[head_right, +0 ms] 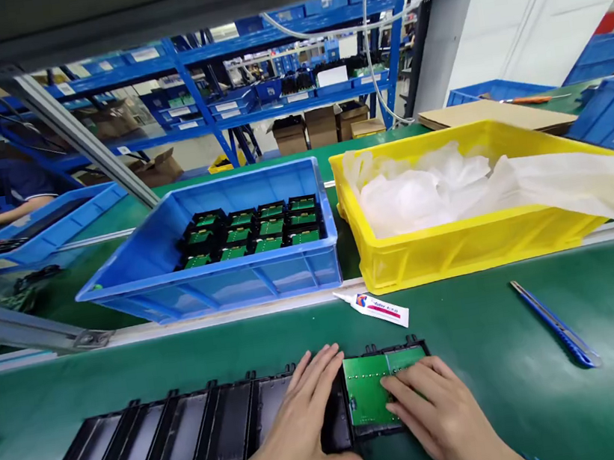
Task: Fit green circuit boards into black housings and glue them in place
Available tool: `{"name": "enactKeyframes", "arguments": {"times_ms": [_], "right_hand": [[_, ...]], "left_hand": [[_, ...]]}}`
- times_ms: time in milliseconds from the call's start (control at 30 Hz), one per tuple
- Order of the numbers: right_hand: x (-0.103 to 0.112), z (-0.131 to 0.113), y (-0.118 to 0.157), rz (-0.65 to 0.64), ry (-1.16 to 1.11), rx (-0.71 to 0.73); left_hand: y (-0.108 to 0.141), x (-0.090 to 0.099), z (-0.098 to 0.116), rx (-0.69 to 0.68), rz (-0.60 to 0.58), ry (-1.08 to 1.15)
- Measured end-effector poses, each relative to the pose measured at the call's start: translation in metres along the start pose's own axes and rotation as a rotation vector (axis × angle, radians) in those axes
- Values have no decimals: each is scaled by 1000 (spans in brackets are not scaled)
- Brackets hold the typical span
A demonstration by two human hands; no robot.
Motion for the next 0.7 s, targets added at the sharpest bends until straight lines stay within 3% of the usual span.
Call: {"name": "enactKeyframes", "arguments": {"times_ms": [133, 700], "right_hand": [[-5, 7, 6, -80, -26, -36], [-10, 4, -5, -161, -36, -46]], "left_hand": [[-3, -4, -4, 32, 6, -42], [-1, -6, -2, -42, 72, -56]]}}
Point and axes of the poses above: each hand's wrist, its own y-axis away from the middle knuckle, its own x-axis out of the back of the hand, z = x × y, the point moved 4 cm from there along -y, towards the middle knuckle, and after that the axes turned 10 degrees about y, right-handed, at the moved point
